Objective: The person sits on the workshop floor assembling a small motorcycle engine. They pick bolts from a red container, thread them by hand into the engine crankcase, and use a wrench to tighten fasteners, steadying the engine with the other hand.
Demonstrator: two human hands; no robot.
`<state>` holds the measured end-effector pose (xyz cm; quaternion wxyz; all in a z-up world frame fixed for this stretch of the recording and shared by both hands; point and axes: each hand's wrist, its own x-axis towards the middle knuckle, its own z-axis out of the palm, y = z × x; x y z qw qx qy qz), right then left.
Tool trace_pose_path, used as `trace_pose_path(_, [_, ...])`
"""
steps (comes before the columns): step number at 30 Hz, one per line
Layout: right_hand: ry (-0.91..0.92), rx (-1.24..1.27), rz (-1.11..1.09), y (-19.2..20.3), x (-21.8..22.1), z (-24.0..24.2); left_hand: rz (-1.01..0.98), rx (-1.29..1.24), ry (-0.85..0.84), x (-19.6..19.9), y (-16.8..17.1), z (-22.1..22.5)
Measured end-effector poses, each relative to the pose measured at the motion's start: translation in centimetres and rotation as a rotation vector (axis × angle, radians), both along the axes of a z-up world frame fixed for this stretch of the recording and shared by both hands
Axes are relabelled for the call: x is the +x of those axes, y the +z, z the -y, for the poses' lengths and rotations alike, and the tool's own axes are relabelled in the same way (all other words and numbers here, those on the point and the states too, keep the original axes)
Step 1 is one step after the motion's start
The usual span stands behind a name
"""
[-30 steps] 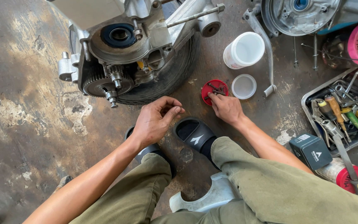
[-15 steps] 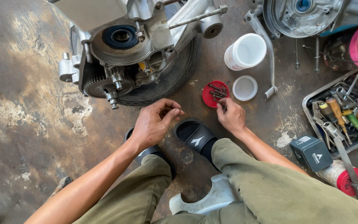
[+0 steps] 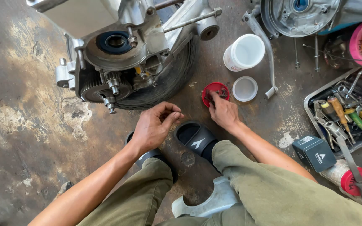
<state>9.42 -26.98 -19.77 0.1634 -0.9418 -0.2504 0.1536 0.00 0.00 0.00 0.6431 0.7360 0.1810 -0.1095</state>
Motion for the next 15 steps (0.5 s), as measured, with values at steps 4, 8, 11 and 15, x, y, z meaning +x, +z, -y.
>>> trace_pose_path(4, [0.05,0.133,0.199,0.7,-1.8,0.8,-0.004,0.01,-0.004,-0.1,-0.5,-0.1])
trace_pose_path(8, [-0.043,0.149,0.273,0.2,-3.2,2.7,-0.007,-0.004,0.001,-0.2,-0.7,-0.1])
trace_pose_path(11, [-0.101,0.175,0.261,0.0,-2.9,3.7,-0.009,0.004,0.009,-0.2,-0.7,-0.2])
trace_pose_path(15, [-0.052,0.254,0.294,1.1,-1.4,2.5,-0.018,0.02,0.005,-0.1,-0.7,0.0])
